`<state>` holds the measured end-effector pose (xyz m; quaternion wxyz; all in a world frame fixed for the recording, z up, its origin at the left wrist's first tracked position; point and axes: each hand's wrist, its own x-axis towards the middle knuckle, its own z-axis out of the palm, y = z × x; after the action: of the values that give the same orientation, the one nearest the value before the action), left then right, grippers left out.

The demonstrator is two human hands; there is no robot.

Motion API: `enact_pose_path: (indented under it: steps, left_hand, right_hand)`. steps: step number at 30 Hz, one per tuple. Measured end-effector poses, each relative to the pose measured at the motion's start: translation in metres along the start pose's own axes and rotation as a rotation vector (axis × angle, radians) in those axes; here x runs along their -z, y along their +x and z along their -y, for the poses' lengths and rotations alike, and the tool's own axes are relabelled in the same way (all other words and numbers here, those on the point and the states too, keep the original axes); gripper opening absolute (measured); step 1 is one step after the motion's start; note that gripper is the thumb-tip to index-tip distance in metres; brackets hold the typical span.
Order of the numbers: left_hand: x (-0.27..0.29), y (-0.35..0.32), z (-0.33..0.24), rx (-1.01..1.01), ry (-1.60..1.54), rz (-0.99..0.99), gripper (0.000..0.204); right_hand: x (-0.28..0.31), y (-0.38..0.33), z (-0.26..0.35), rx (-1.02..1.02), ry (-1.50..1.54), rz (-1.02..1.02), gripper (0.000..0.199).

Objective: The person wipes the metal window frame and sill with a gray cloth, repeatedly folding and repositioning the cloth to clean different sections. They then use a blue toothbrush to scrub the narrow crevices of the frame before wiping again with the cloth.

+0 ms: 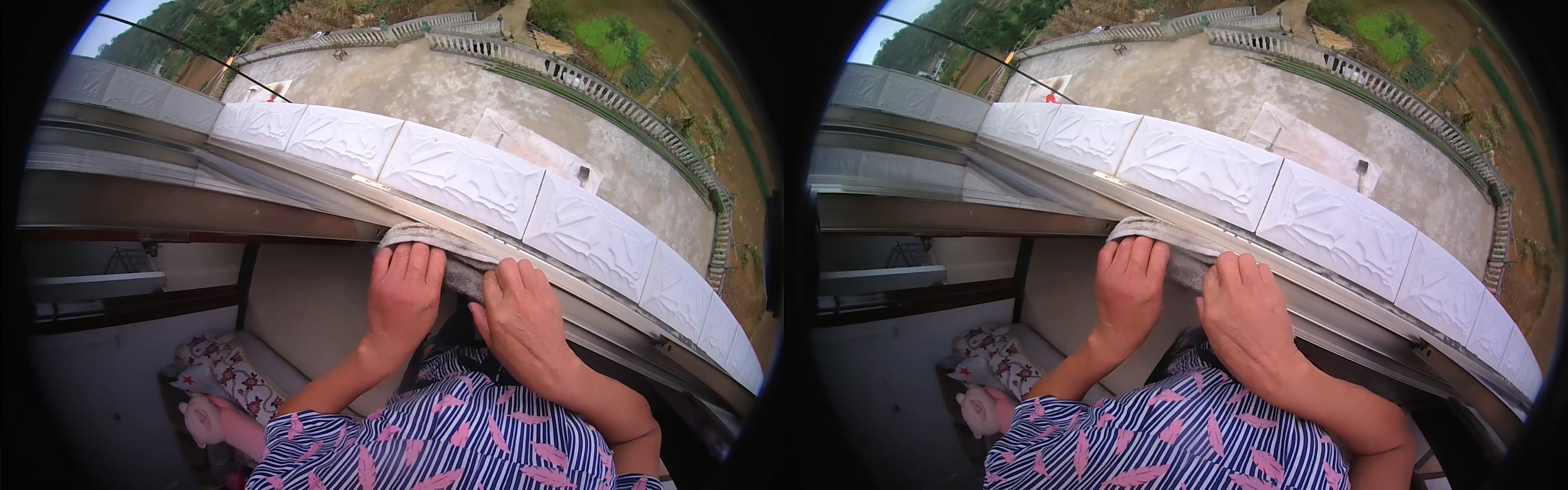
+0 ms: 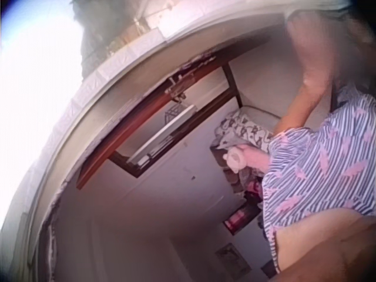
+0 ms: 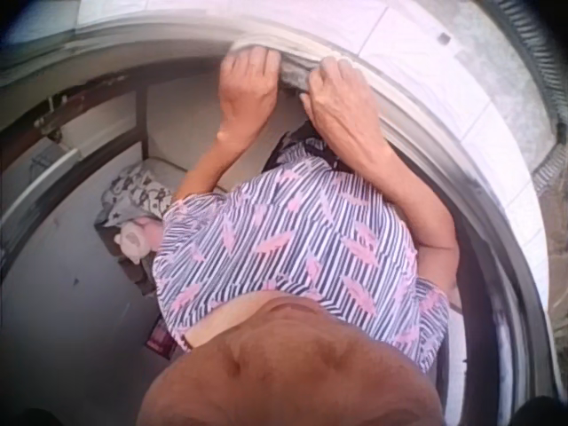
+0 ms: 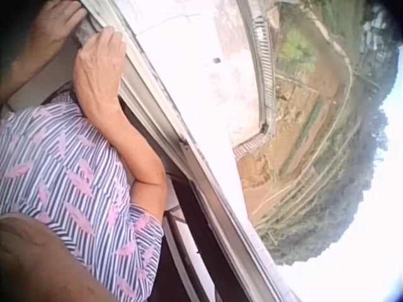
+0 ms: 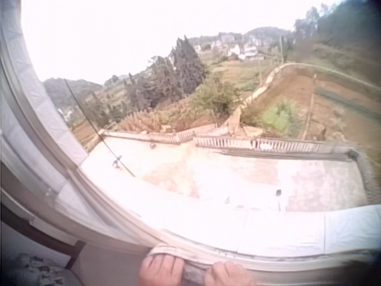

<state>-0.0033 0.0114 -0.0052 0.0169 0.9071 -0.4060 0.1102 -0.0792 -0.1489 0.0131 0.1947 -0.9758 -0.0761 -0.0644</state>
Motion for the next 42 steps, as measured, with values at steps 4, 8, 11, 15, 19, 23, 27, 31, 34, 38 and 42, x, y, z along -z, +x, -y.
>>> enact_pose_path:
  steps: [4,8,11,15,19,23,27,31,34,38,42]
  left_hand:
    - [-0.004,0.006,0.005,-0.041,0.146,-0.034,0.028]
    - [-0.007,0.007,-0.004,-0.013,0.091,-0.016,0.029]
    - [-0.007,0.004,-0.032,-0.1,-0.025,-0.045,0.031]
    - [-0.001,-0.002,-0.054,-0.143,-0.15,0.03,0.038]
    - [0.003,-0.001,-0.028,-0.032,-0.047,0.156,0.042]
    - [-0.001,0.0,-0.005,0.074,0.051,0.154,0.045]
    - [-0.01,-0.009,-0.012,0.126,-0.02,0.111,0.045]
    - [-0.019,-0.027,-0.04,0.077,-0.146,0.061,0.049]
    - [-0.015,-0.036,-0.067,-0.017,-0.273,-0.018,0.046]
    - [-0.013,-0.027,-0.061,-0.066,-0.469,-0.1,0.037]
    - [-0.006,-0.005,-0.046,-0.109,-0.351,-0.167,0.033]
  right_hand:
    - [-0.03,0.03,0.002,0.087,0.071,-0.06,0.015]
    - [-0.032,0.024,-0.002,0.08,0.071,-0.026,0.015]
    - [-0.012,-0.008,-0.01,0.044,-0.026,0.075,0.016]
    - [0.0,-0.044,-0.025,0.044,-0.025,0.005,0.022]
    - [-0.004,-0.027,-0.02,0.102,-0.03,-0.009,0.03]
    - [-0.024,0.022,0.004,0.166,0.042,0.088,0.038]
    - [-0.03,0.018,0.001,0.125,0.123,0.036,0.039]
    - [-0.022,-0.016,-0.018,0.077,0.167,-0.033,0.037]
    - [-0.008,-0.047,-0.035,0.041,0.154,-0.072,0.037]
    - [0.004,-0.067,-0.04,0.003,0.169,-0.137,0.036]
    - [0.014,-0.048,-0.024,-0.081,0.117,-0.029,0.024]
